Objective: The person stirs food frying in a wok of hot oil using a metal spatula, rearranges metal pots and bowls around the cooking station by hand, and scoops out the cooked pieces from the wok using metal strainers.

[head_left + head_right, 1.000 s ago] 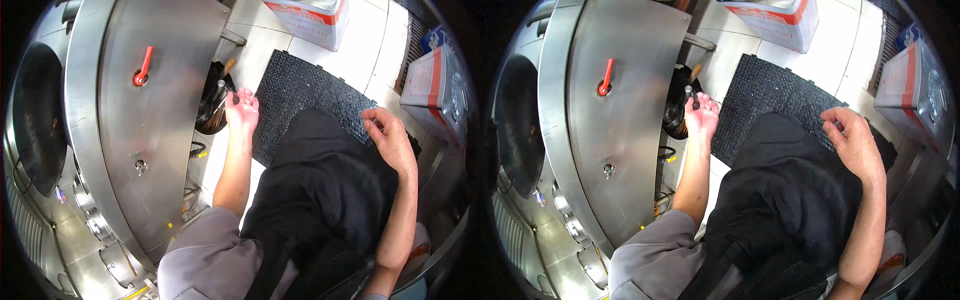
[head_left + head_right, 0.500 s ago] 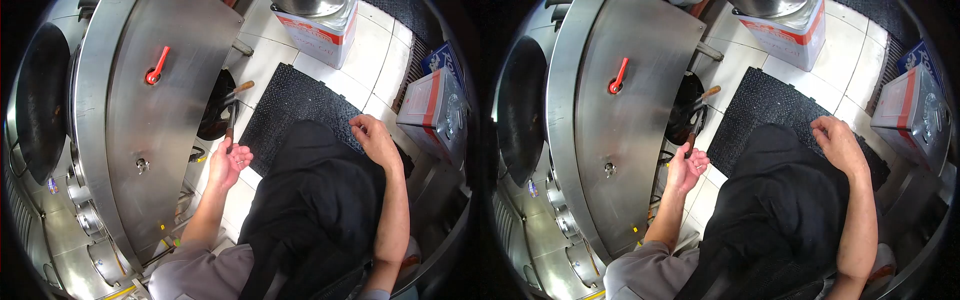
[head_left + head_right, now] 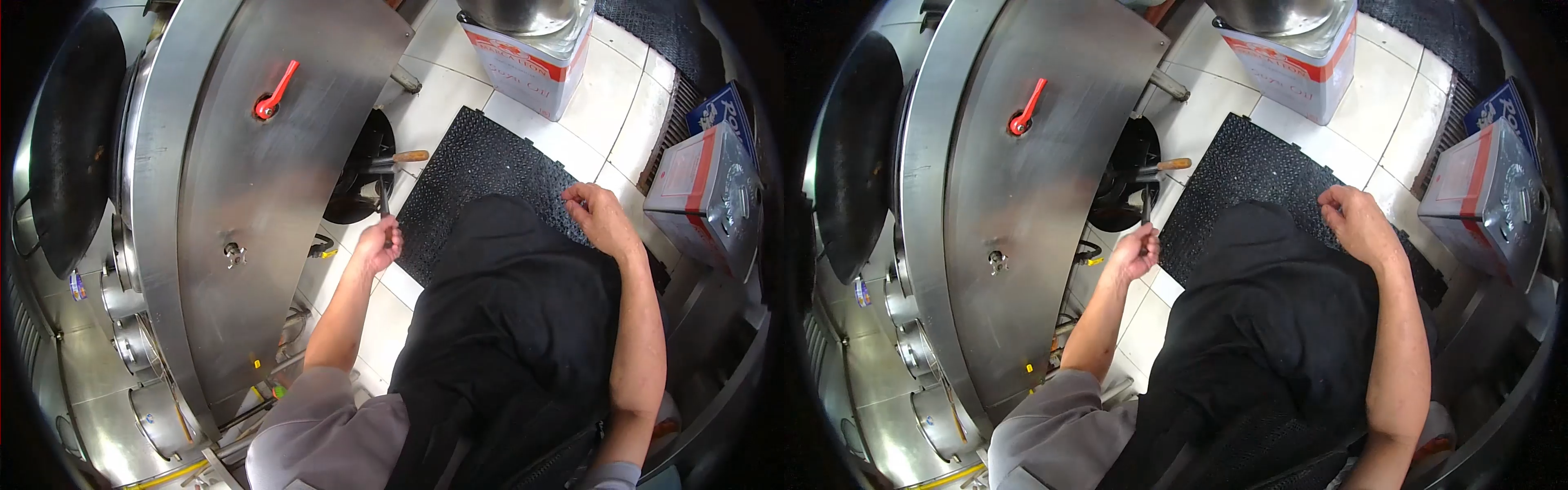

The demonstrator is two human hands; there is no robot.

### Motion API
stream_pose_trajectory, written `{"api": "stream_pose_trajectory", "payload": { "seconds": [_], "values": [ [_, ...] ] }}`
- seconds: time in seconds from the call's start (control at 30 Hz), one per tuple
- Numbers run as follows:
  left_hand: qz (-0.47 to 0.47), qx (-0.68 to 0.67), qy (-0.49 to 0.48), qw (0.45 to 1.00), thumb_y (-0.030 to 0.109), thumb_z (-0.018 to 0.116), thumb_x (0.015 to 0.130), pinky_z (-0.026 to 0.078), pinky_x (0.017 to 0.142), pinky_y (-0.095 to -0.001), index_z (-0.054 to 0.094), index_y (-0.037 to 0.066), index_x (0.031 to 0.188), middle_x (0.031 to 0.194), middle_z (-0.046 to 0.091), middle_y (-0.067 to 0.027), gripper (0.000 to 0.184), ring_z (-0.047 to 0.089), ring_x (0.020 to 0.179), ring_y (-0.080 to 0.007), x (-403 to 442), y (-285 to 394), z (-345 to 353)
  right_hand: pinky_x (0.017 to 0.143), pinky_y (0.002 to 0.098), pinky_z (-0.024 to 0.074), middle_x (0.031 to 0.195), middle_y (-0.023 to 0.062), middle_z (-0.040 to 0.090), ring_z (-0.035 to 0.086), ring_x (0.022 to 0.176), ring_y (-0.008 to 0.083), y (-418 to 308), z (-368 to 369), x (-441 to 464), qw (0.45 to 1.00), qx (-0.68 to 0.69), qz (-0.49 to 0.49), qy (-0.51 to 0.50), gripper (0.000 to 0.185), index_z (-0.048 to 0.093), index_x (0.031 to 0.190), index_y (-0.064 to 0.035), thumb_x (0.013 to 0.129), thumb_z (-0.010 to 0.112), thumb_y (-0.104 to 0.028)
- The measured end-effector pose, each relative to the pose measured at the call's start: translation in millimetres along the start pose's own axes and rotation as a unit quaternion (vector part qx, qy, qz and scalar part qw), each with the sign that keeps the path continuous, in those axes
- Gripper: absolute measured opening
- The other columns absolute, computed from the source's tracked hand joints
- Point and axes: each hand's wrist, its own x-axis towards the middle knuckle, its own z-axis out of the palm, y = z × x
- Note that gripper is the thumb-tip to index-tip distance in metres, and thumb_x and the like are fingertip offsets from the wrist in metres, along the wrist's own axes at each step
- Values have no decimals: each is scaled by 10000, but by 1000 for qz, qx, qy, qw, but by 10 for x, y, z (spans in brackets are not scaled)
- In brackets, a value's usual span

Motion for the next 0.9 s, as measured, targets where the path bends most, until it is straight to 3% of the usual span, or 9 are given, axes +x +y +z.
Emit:
{"api": "stream_pose_trajectory", "payload": {
  "seconds": [0.03, 0.2, 0.47, 0.6, 0.63, 0.67, 0.73, 0.8, 0.9],
  "values": [
    [21, -36, 36, 998, 219, 598, 968, 364, 476, -216, 559, 10, 984, 685, 498, 36, 213, 451, 556, -62, -283, 123, 356, 777, 403, 522, 958, 211, 691, 668, 858, 333, 29, 7, 13, 1000, 2, 9, -5, 180, 669, 1019, 37, 889, 621, -78],
    [23, -242, -98, 965, 128, 579, 965, 365, 470, -193, 432, -150, 1176, 710, 477, 21, 379, 455, 564, -57, -1200, 622, 659, 762, 397, 523, 914, 203, 696, 676, 840, 320, 45, 15, 75, 1000, 0, -14, -11, 170, 672, 1011, 29, 892, 623, -83],
    [39, -215, -141, 966, 181, 525, 1003, 374, 447, -196, 426, -164, 1262, 748, 474, 18, 442, 447, 548, -38, -2115, 424, 1188, 756, 400, 524, 884, 199, 702, 679, 813, 325, 149, 69, 175, 1000, 6, -22, -5, 177, 675, 1010, 20, 887, 637, -100],
    [5, -121, -119, 986, 238, 526, 1010, 317, 429, -169, 514, -105, 1234, 714, 435, 66, 410, 361, 503, -7, -2546, 277, 1452, 789, 400, 536, 917, 206, 709, 694, 879, 340, -76, 60, -76, 999, 28, -26, 14, 185, 681, 1009, 19, 884, 649, -113],
    [-28, -83, -139, 986, 296, 580, 983, 286, 472, -185, 574, 3, 1172, 715, 461, 74, 349, 376, 539, -29, -2677, 284, 1519, 785, 397, 536, 921, 207, 708, 693, 876, 343, -212, 25, -189, 999, 41, -24, 3, 186, 684, 1004, 14, 888, 650, -127],
    [-40, -60, -106, 992, 262, 543, 1005, 293, 444, -171, 575, -4, 1195, 707, 425, 76, 328, 339, 501, -18, -2833, 247, 1632, 781, 394, 535, 924, 207, 707, 692, 873, 346, -380, -37, -295, 998, 53, -27, -6, 188, 687, 999, 10, 892, 652, -141],
    [-85, -2, -143, 986, 269, 552, 1002, 295, 443, -189, 592, 56, 1118, 704, 431, 69, 245, 341, 503, -37, -3101, 206, 1786, 754, 367, 531, 878, 179, 712, 700, 838, 287, -795, -172, -534, 993, 112, -22, -41, 281, 692, 1019, 14, 931, 646, -248],
    [-111, 60, -196, 973, 264, 582, 993, 310, 436, -212, 551, 98, 1042, 711, 460, 54, 176, 391, 502, -52, -3361, 159, 1953, 755, 338, 520, 901, 125, 713, 686, 823, 216, -1366, -372, -773, 970, 179, 75, -143, 441, 669, 1110, 24, 965, 615, -389],
    [-77, 105, -227, 965, 230, 591, 989, 355, 444, -241, 495, 128, 1047, 749, 525, 3, 152, 513, 527, -93, -4055, 148, 2293, 786, 328, 511, 1025, 99, 689, 662, 879, 177, -2191, -498, -1235, 893, 401, 120, -166, 582, 556, 1282, 23, 967, 603, -464]
  ]
}}
